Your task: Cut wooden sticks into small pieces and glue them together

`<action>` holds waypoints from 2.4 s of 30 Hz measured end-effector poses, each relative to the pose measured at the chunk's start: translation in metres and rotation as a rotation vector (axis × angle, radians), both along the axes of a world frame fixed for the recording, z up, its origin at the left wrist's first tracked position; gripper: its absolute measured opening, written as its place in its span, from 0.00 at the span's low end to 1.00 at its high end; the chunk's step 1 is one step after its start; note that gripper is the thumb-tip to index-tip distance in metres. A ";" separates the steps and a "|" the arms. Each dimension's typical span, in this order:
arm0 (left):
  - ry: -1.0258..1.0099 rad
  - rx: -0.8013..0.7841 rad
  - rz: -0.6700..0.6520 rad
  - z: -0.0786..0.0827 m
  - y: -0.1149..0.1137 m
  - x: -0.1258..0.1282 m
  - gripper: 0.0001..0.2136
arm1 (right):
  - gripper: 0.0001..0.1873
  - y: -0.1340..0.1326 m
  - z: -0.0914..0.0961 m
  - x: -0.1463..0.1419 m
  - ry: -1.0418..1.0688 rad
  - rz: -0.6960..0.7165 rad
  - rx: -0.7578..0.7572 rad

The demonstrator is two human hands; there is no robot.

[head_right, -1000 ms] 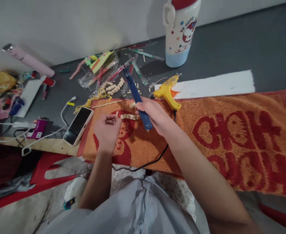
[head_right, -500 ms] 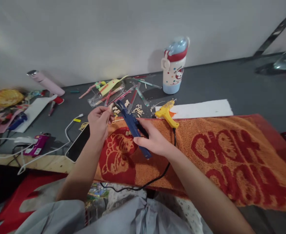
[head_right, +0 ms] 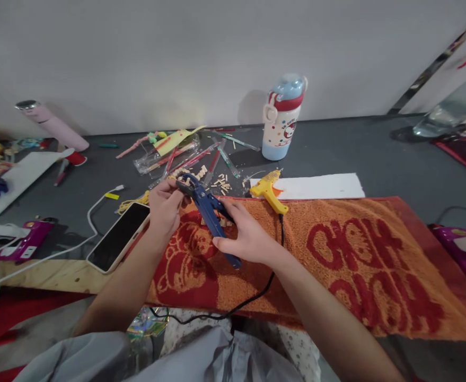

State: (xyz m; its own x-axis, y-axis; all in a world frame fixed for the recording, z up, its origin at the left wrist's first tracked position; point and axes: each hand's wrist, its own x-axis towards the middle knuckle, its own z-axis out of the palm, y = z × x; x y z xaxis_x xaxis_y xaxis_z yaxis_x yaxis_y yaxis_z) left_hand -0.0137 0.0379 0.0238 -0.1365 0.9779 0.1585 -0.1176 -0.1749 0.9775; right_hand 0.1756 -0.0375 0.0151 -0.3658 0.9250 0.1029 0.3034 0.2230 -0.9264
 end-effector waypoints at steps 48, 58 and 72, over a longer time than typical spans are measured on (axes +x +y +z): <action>0.330 0.106 -0.028 -0.005 0.007 -0.015 0.15 | 0.22 0.007 -0.015 0.003 0.107 -0.111 -0.031; 0.637 0.195 -0.123 -0.006 -0.012 -0.003 0.17 | 0.24 0.008 -0.016 -0.002 0.192 -0.237 -0.012; 0.140 -0.104 -0.388 -0.023 -0.022 0.022 0.26 | 0.29 0.005 -0.023 -0.015 0.215 -0.146 -0.031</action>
State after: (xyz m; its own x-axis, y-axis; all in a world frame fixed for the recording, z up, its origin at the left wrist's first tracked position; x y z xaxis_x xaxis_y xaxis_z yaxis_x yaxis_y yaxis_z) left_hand 0.0079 0.0157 0.0003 0.2603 0.9643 0.0477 -0.0205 -0.0438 0.9988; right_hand 0.1603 -0.0325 -0.0074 -0.2014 0.9703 0.1342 0.1256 0.1615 -0.9788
